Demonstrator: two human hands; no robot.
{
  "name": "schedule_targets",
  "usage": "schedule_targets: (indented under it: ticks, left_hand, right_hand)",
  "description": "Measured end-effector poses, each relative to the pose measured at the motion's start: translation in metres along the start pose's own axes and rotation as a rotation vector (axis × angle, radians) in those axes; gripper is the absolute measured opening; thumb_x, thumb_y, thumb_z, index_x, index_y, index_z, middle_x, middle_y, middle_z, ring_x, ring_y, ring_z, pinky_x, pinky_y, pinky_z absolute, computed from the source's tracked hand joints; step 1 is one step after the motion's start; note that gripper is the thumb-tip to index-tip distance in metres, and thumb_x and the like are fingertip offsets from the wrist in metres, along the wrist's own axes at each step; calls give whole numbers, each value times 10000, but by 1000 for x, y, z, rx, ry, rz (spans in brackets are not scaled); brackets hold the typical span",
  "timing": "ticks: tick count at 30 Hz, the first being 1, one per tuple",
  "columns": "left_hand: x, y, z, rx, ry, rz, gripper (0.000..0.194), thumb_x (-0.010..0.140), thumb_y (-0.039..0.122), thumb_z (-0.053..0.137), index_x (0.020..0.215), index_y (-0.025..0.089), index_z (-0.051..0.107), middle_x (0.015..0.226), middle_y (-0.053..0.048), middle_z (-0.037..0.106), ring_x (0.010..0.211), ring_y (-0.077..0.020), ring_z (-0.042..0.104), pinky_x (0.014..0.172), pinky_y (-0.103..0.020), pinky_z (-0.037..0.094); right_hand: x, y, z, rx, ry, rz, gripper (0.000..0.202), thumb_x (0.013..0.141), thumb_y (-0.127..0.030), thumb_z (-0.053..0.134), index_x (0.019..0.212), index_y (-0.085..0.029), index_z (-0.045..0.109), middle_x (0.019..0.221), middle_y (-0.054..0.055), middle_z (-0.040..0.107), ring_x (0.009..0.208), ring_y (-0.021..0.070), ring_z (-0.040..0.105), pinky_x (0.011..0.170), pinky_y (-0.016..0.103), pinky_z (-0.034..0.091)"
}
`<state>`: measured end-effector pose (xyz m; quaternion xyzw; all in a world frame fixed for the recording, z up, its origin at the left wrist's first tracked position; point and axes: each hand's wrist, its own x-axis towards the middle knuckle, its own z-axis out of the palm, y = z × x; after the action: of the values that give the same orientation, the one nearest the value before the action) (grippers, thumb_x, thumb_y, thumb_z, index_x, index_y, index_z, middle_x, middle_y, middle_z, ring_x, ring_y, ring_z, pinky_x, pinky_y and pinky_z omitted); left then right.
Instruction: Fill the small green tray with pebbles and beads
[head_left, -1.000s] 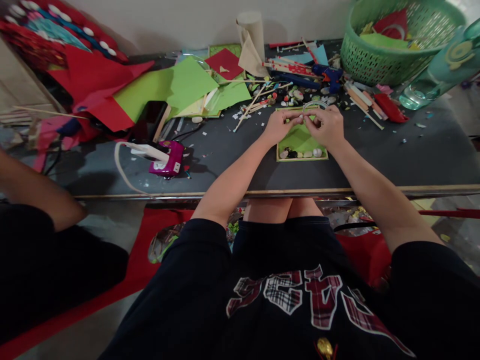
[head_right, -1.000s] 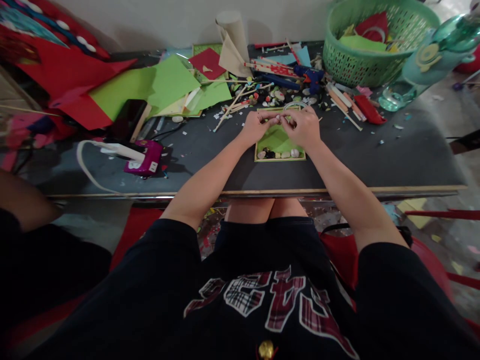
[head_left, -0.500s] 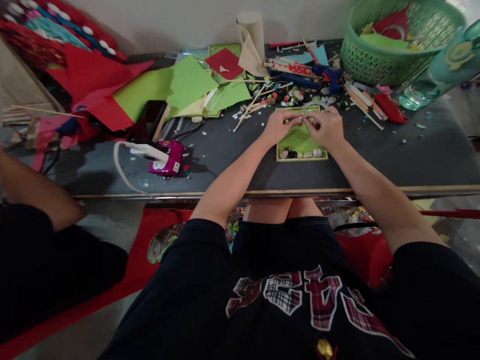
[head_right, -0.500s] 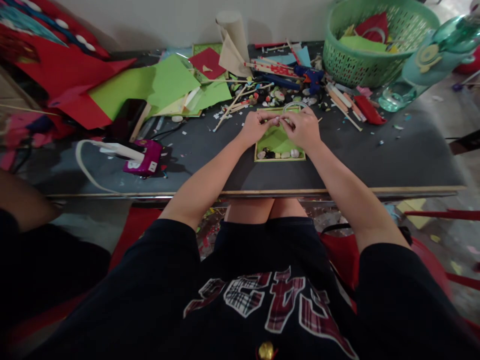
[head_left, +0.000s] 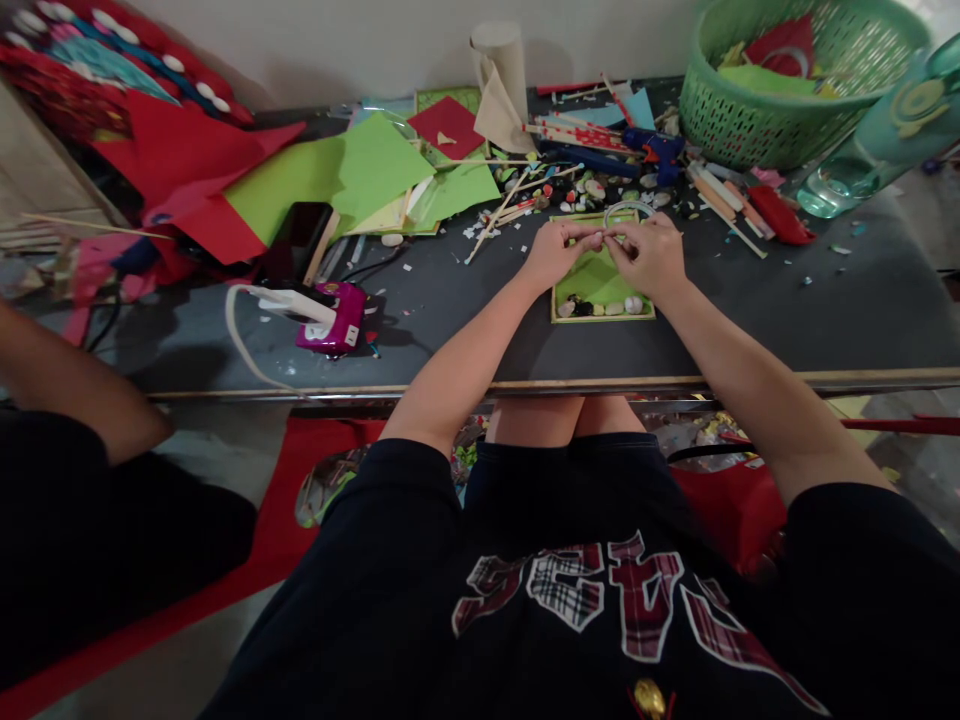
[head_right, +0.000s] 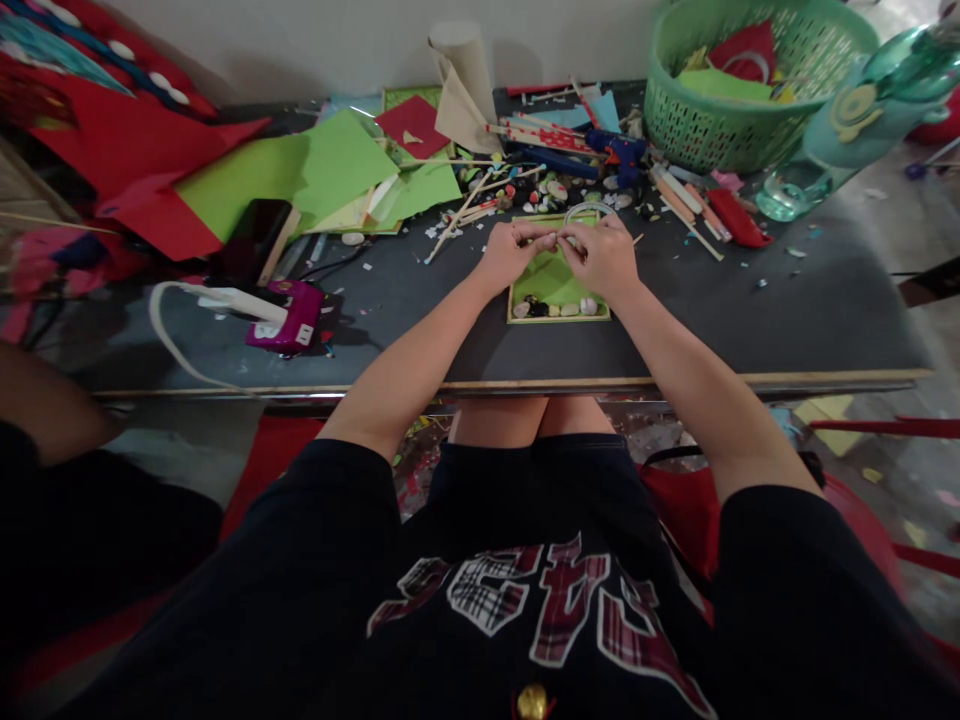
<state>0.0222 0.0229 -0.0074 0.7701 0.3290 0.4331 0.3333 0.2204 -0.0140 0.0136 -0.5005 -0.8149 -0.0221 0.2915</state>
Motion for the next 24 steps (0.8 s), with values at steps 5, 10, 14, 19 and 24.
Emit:
schedule_targets:
  ticks: [5,10,14,19,24]
  left_hand:
    - [-1,2,0,14,-4,-33,531,905,677,602,1008,195,801,983,-100,811,987,-242,734,936,-378,551]
    - [-1,6,-1,105,-34,-84,508,923,641,603,1057,188,792,1073,-116,801,1006,-227,716,919,-343,543]
    - [-1,10,-2,144,-31,-59,528,921,666,580,1058,204,795,1049,-103,804,1013,-235,719,943,-357,541]
    - [-3,13,-3,172,-41,-70,548,917,680,568,1049,201,798,964,-98,804,1001,-254,726,946,-379,548]
    - [-3,11,-3,199,-53,-78,486,927,629,606,1024,196,802,973,-99,804,1000,-258,723,942,-388,551]
  right_hand:
    - [0,0,1,-49,16,-25,410,1029,-481,392,1004,-247,728,623,30,629,699,238,678,955,497,518]
    - [0,-2,1,-84,16,-1,317,992,-424,468,936,-234,716,626,31,640,702,236,678,958,473,518]
    - [1,-2,-1,-52,10,25,276,967,-389,499,939,-240,729,639,30,650,707,236,674,964,475,516]
    - [3,-1,-5,81,-73,124,292,943,-445,564,1004,-223,743,643,31,649,667,222,647,843,416,550]
    - [2,-7,-12,136,-124,191,324,925,-479,593,999,-205,748,644,32,649,650,210,628,817,402,556]
